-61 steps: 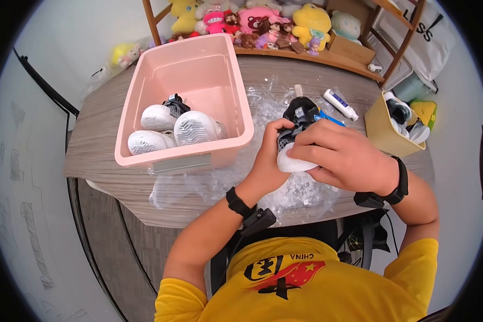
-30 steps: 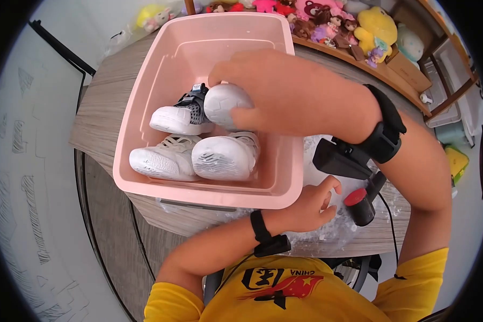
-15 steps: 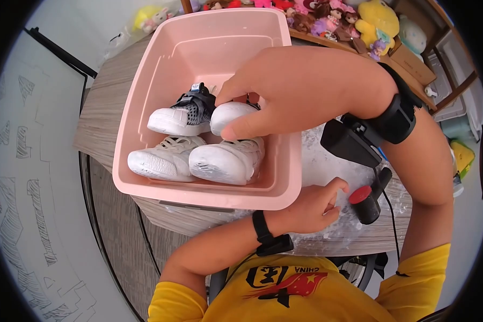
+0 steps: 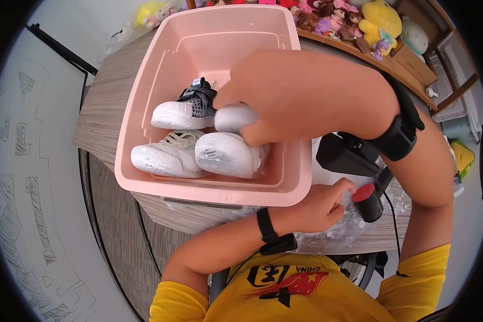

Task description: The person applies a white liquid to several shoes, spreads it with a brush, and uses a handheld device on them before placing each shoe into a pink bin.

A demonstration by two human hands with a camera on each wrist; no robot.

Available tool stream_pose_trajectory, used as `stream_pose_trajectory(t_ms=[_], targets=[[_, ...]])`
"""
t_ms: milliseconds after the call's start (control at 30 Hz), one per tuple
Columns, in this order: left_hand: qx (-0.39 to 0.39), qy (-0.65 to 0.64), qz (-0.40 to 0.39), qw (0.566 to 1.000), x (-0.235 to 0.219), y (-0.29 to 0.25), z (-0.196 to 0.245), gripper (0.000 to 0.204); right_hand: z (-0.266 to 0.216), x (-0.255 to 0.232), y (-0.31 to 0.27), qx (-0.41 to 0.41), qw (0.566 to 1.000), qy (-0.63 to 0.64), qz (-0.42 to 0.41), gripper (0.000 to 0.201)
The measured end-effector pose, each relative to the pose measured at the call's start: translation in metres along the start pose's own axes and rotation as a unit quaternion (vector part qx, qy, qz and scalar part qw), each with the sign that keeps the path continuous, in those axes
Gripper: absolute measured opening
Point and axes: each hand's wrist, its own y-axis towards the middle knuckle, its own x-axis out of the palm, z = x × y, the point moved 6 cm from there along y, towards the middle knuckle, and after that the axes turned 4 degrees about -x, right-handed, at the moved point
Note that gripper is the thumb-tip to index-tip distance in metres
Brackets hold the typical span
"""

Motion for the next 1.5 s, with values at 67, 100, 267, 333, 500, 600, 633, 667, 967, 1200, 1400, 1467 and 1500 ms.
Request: stream_pose_trajectory(t_ms=[67, 100, 267, 333, 500, 600, 633, 667, 967, 1200, 1400, 1467, 1500], targets=[[0.005, 0.003, 0.004, 1.0, 0.001, 0.0, 0.0, 0.039, 0.003, 0.0, 0.001, 0.011, 0.999, 0.018, -0.046, 0.044], [0.007, 0.004, 0.006, 1.0, 0.001, -0.001, 0.0, 0.039, 0.003, -0.002, 0.002, 0.015, 0.997, 0.027, -0.07, 0.045], [0.016, -0.012, 0.008, 1.0, 0.0, -0.001, 0.003, 0.039, 0.011, -0.01, 0.004, 0.058, 0.987, 0.042, -0.144, 0.05], [0.019, -0.014, 0.007, 1.0, 0.002, -0.001, 0.002, 0.039, 0.012, -0.01, 0.004, 0.05, 0.987, 0.036, -0.148, 0.049], [0.028, -0.008, 0.013, 0.999, 0.002, -0.002, 0.002, 0.038, 0.008, -0.018, 0.01, -0.017, 0.989, 0.1, -0.106, 0.046], [0.034, -0.007, 0.016, 0.999, 0.0, -0.002, 0.004, 0.038, 0.014, -0.019, 0.013, -0.013, 0.994, 0.072, -0.084, 0.042], [0.03, -0.006, 0.015, 0.999, 0.0, -0.002, 0.004, 0.037, 0.018, -0.018, 0.014, -0.01, 0.996, 0.058, -0.071, 0.042], [0.026, -0.004, 0.013, 1.0, 0.0, -0.002, 0.004, 0.037, 0.021, -0.018, 0.017, -0.008, 0.998, 0.05, -0.049, 0.04], [0.024, 0.017, 0.005, 1.0, 0.001, -0.002, 0.003, 0.037, 0.004, -0.004, 0.054, 0.007, 0.996, 0.076, -0.041, 0.043], [0.011, 0.022, 0.002, 1.0, -0.001, -0.001, 0.003, 0.036, -0.002, 0.01, 0.08, -0.007, 0.992, 0.069, -0.109, 0.045], [0.015, 0.031, 0.001, 0.999, 0.0, -0.002, 0.005, 0.036, -0.013, 0.008, 0.081, 0.0, 0.987, 0.028, -0.156, 0.041], [0.026, 0.039, 0.009, 0.999, -0.001, -0.003, 0.005, 0.037, -0.012, 0.008, 0.082, -0.017, 0.99, 0.041, -0.137, 0.04], [0.031, 0.043, 0.013, 0.999, -0.001, -0.003, 0.006, 0.037, -0.009, 0.008, 0.081, -0.024, 0.991, 0.054, -0.117, 0.039]])
